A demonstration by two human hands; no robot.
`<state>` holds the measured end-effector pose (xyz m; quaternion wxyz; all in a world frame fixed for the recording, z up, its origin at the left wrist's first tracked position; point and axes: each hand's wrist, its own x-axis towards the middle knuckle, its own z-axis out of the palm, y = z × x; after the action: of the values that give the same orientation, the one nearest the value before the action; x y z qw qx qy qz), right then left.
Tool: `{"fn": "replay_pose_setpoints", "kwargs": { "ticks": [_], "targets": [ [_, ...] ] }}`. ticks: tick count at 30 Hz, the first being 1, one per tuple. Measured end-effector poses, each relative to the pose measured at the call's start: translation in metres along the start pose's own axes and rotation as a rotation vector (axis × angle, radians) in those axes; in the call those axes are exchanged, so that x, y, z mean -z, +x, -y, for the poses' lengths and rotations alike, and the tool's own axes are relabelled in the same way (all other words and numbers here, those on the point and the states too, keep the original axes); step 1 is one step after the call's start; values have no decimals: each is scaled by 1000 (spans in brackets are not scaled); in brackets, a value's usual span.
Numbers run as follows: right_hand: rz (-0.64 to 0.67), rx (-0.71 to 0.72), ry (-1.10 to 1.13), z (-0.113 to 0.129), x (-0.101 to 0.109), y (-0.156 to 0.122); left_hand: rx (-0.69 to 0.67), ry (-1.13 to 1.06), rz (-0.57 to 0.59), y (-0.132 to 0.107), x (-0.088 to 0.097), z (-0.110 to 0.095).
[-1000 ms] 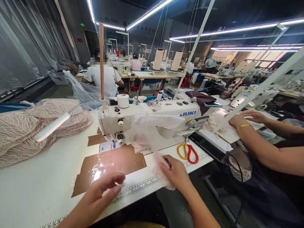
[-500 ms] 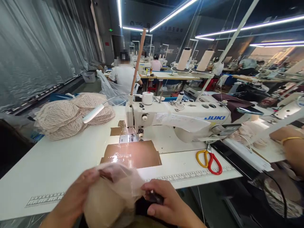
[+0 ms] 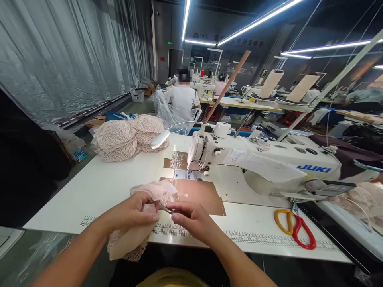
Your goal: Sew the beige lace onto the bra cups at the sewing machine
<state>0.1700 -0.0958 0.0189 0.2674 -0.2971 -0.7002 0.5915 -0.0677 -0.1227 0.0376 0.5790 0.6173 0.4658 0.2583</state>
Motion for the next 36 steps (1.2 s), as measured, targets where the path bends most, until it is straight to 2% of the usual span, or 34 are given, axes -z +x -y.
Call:
{"fn": "replay_pose_setpoints", "kwargs": {
  "ticks": [4,7,9,11,14,15,16,17,19,20,21,22,25,26,27,29,32,34,36],
  "targets": [
    [81,8,82,0,-13,21,8,-16,32,3,-6,-2],
    [49,12,133,-1,-21,28,34,14,13,5,-10,-2],
    [33,12,131,-1,-20,26,3,50,-6,6,-8,-2],
    [30,3,21,-3,-12,20,-37,62,17,5,3,-3],
    [-73,9,-371,-11,17,-1,18,71,81,-2,39,-4],
    [-174,7,-528,-17,30,-10,46,114,35,-5,54,-3],
    [-245,-13,-705,-24,44,-19,73,191,-65,-9,69,-1],
    [-337,-27,-894,-33,59,-28,96,311,-216,-13,81,1],
    [-469,1,-1178,-52,84,-45,89,590,-526,-19,94,7],
    [-497,27,-1249,-60,94,-52,53,702,-613,-22,94,10],
    [-541,53,-1291,-67,101,-58,2,779,-622,-23,88,13],
    [-573,76,-1299,-72,104,-62,-61,819,-562,-23,78,17],
    [-632,89,-1105,-72,94,-67,-200,830,-187,-13,34,26],
    [-630,68,-963,-68,85,-66,-235,826,-129,-7,20,28],
    [-621,19,-782,-63,75,-64,-266,817,-139,0,8,29],
    [-530,-73,-360,-52,50,-58,-291,766,-229,12,-5,31],
    [-342,-246,124,-41,15,-47,-293,661,-367,23,-7,31],
    [-250,-300,256,-39,-2,-38,-306,638,-368,24,-4,32],
    [-242,-297,204,-38,-11,-29,-312,665,-343,23,-2,35]
  ]
}}
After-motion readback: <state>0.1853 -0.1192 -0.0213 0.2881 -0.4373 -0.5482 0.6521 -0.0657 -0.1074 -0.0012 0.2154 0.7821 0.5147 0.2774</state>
